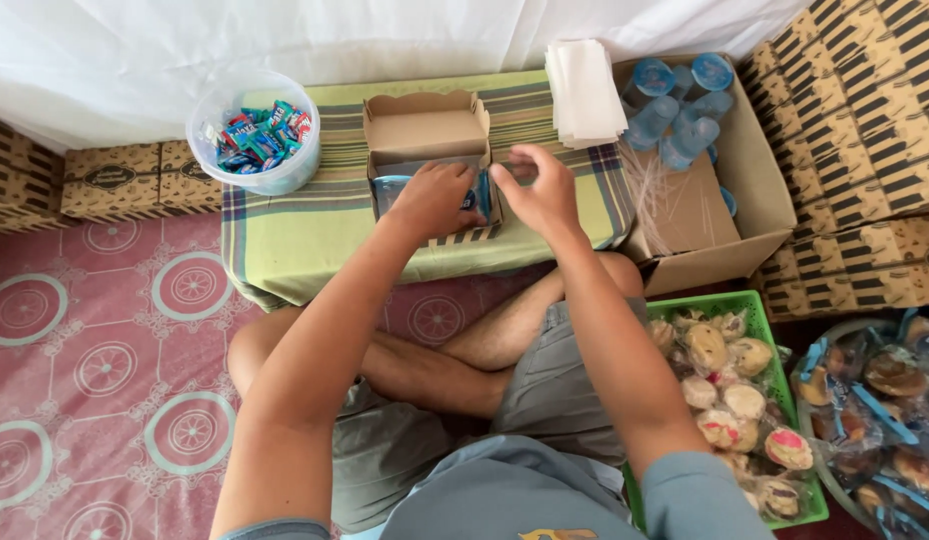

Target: Folding cardboard boxes and filling them with various snack items like cakes and candies.

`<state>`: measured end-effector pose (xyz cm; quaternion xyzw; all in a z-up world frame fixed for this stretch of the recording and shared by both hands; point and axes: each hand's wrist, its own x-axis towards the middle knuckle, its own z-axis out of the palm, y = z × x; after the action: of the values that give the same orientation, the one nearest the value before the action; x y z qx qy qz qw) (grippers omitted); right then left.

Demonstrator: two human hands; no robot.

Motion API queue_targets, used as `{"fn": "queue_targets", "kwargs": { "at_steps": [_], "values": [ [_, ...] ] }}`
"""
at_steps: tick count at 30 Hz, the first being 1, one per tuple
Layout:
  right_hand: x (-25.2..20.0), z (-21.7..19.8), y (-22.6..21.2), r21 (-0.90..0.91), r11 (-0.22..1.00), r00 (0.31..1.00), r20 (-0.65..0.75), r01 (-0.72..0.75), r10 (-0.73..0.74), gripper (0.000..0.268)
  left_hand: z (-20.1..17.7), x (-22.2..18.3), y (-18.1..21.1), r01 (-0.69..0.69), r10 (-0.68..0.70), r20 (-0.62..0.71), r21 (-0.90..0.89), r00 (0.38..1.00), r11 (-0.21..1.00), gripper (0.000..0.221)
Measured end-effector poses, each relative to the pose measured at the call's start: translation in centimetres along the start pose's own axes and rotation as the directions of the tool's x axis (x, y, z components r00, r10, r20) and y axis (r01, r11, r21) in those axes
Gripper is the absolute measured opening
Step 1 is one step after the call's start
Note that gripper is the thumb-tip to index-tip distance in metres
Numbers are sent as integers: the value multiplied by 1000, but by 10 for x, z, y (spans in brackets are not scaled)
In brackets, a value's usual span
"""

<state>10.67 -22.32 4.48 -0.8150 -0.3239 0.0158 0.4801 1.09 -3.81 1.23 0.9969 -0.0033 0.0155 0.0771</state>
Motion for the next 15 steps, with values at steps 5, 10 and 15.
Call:
{"fn": "queue_targets", "kwargs": {
  "at_steps": [5,10,15],
  "values": [
    [-33,-29,5,-11,995,987,-128,98,-99,35,35,18,-14,-17,14,42,63,999,998,75],
    [-82,-67,7,16,1000,994,-112,22,-20,39,9,10,-7,-9,7,24,59,1000,998,72],
    [-147,-105,64,22,1000,946,-324,22,-14,33,-9,-27,-22,-155,109,-391,-88,914,984,47]
  ]
}}
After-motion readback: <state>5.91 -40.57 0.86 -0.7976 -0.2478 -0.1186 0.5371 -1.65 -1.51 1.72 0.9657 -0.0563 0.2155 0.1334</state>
